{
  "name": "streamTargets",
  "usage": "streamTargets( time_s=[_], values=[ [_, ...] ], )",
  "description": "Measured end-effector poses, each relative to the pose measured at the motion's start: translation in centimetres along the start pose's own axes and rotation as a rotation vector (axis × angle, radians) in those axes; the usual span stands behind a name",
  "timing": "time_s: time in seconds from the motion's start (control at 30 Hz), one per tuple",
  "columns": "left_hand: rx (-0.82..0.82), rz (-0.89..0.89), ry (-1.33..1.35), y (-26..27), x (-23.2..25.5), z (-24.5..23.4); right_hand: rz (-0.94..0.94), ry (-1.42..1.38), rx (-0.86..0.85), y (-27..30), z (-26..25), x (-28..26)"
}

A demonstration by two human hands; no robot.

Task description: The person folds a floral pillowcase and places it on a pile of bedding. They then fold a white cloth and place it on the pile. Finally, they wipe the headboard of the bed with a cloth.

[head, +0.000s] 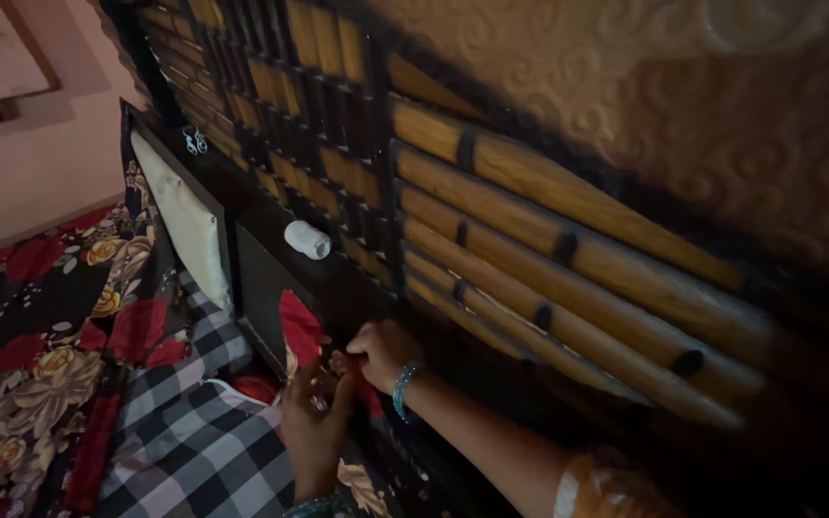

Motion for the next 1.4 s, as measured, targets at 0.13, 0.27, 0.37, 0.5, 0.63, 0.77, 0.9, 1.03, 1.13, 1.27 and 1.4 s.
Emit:
streamTargets(
  time_s=[0.13,0.27,0.37,0.5,0.63,0.77,0.9,1.03,1.13,1.27,1.4],
  values=[
    [-0.060,-0.256,0.114,0.8,0.7,0.4,0.178,-0.041,-0.044,-0.4,-1.5,-0.5],
    [-0.300,-0.591,0.185,2.5,0.2,1.5,0.421,-0.197,-0.182,0.4,-0.4,0.7],
    [-0.411,-0.726,0.145,3.3,-0.2,2.1,-0.005,-0.067,0.118,-0.4,-2.0,-0.6],
    [-0.410,-0.676,0.205,3.7,-0.6,3.0,-0.004,-0.168,0.117,-0.3,-2.2,0.0],
    [-0.434,-0.739,0.266,4.4,-2.2,4.1,0.038,-0.127,0.011,0.2,-2.0,0.0],
    [-0.471,-0.794,0.256,5.1,-2.7,4.7,0.211,-0.204,-0.098,0.7,-0.9,1.7],
    [-0.600,-0.765,0.315,6.0,-1.3,5.4,-0.107,-0.049,-0.010,0.5,-1.2,2.6],
    [-0.601,-0.751,0.119,7.4,-0.7,5.1,-0.145,-0.095,-0.007,1.2,-3.0,4.3],
    [-0.535,-0.632,0.017,8.2,0.3,4.8,0.071,-0.129,-0.035,2.6,-5.8,5.4],
    [-0.523,-0.637,-0.023,10.3,1.2,4.6,0.172,-0.291,-0.111,4.8,-9.5,4.4],
    [-0.586,-0.576,-0.139,12.7,2.1,4.6,0.216,-0.359,-0.119,7.8,-11.6,3.0]
  ],
)
Point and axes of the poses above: each hand's wrist, its own y-axis away from the middle knuckle, its own z-axis out of the palm, x = y × z, the point moved 6 cm from there along -y, towards the middle knuckle, and after that the axes turned 12 degrees about x, right-handed, at the moved point
